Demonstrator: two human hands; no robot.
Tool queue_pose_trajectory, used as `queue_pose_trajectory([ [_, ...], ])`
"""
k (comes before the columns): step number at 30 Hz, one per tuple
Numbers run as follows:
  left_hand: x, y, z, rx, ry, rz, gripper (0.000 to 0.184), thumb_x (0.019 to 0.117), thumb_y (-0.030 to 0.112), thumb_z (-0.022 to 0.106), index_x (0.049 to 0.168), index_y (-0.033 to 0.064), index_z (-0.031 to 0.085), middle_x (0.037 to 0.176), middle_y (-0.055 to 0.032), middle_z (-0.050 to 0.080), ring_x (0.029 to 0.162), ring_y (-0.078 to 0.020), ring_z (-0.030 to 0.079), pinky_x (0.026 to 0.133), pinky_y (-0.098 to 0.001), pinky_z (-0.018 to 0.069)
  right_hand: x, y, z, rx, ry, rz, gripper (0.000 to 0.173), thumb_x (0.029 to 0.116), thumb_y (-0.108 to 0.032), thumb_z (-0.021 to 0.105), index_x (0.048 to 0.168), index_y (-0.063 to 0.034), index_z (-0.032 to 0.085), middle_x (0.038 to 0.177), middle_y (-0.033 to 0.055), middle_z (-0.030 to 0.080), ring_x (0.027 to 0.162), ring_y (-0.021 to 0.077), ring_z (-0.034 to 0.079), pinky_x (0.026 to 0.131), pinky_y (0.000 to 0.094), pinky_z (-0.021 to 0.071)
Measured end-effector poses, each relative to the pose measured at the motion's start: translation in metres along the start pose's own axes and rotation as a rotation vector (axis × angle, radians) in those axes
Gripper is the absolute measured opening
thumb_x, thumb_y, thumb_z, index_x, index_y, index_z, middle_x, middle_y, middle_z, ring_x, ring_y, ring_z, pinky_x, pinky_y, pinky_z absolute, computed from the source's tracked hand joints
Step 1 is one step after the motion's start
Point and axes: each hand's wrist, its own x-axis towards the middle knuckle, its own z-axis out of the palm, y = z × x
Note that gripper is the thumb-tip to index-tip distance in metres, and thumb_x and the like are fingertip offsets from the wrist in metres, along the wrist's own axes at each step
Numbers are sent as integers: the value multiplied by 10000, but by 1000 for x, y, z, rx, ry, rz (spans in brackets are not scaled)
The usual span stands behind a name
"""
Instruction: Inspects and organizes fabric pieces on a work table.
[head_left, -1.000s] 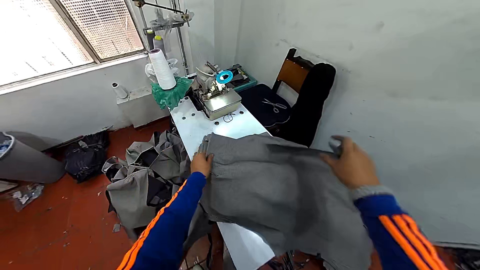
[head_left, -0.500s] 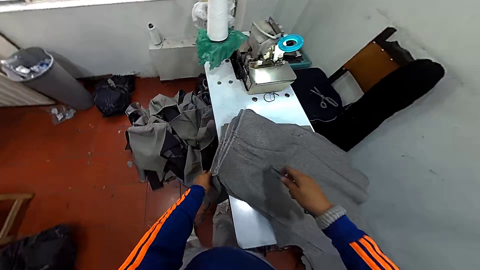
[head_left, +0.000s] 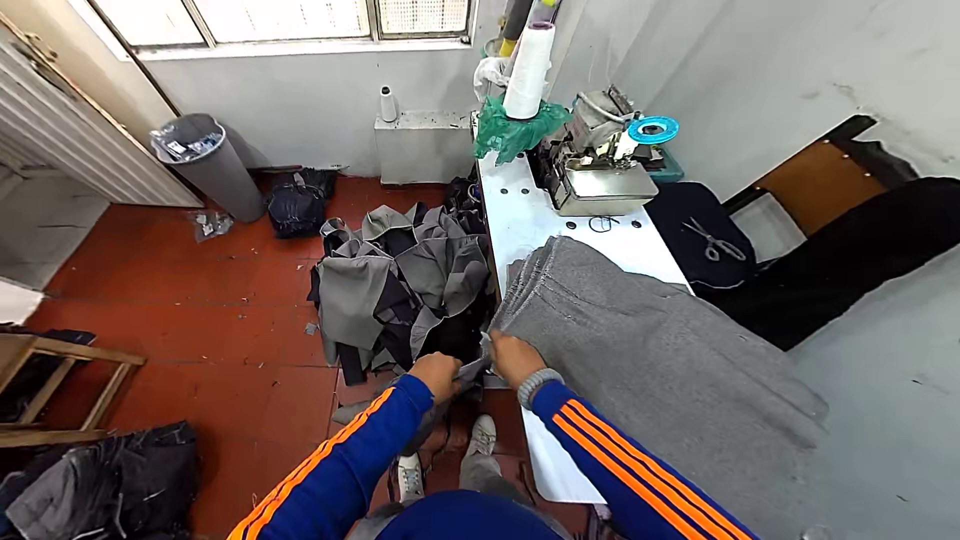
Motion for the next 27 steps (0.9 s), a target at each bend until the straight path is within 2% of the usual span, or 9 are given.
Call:
queue_pose_trajectory([
  [3,-37,5,-29,5,58,102,391,1027,290,611,1205,-54,667,1178,-296,673,1165,-455,632,1030,-640,454,-21,14,-20,269,133,-112,338,1088,-260,481,1220,-1,653,977,244,705,931,411,700,851,594,543],
  [6,-100,9,-65,-184,227,301,378,994,301,672,1083,-65,707,1000,-233,713,973,-343,691,946,-561,520,-58,27,-34,764,57,-441,413,968,-321,663,1289,-69,603,1019,48,679,774,129,617,677,346,528],
  [8,-153,23,-87,-289,342,474,327,964,293,703,974,-31,740,863,-125,728,821,-168,691,818,-410,565,-85,12,-31,866,-52,-550,755,756,-290,843,1412,-76,537,1255,68,669,1009,128,662,849,353,569],
  [10,-200,34,-107,-350,468,745,256,943,264,714,845,28,740,740,6,704,715,-2,653,684,-239,560,-102,-11,-15,770,-31,-537,852,648,-202,940,1389,-3,570,1253,178,675,1138,270,659,1009,486,531],
  [13,-246,32,-140,-299,664,1007,133,961,310,703,892,200,733,784,139,698,744,82,643,674,-124,553,-103,-31,28,778,48,-461,439,722,-148,875,1095,18,715,989,169,733,949,283,706,899,522,559],
  [17,-273,7,-158,-287,1006,890,78,924,388,722,997,411,736,926,268,714,832,129,654,735,-97,555,-162,-1,2,768,405,-435,259,705,-100,819,919,7,720,837,137,714,797,274,694,746,530,560],
  [20,-257,21,-145,-434,968,861,152,960,389,684,1087,465,719,1031,307,718,924,145,658,819,-89,550,-249,73,-50,566,855,-425,242,718,-200,803,900,-72,709,843,70,708,783,184,694,671,435,585],
  [23,-193,64,-131,-457,911,902,95,988,399,648,1044,401,724,978,271,719,878,129,661,779,-110,567,-338,132,-121,244,949,-231,220,799,-225,730,949,-69,693,804,52,674,697,107,635,591,324,535],
  [27,-46,124,-121,-554,786,768,110,965,125,649,925,62,730,798,17,730,736,-52,700,709,-314,616,-327,161,-204,66,924,220,110,769,82,735,838,63,651,658,194,578,585,376,566,532,570,422],
])
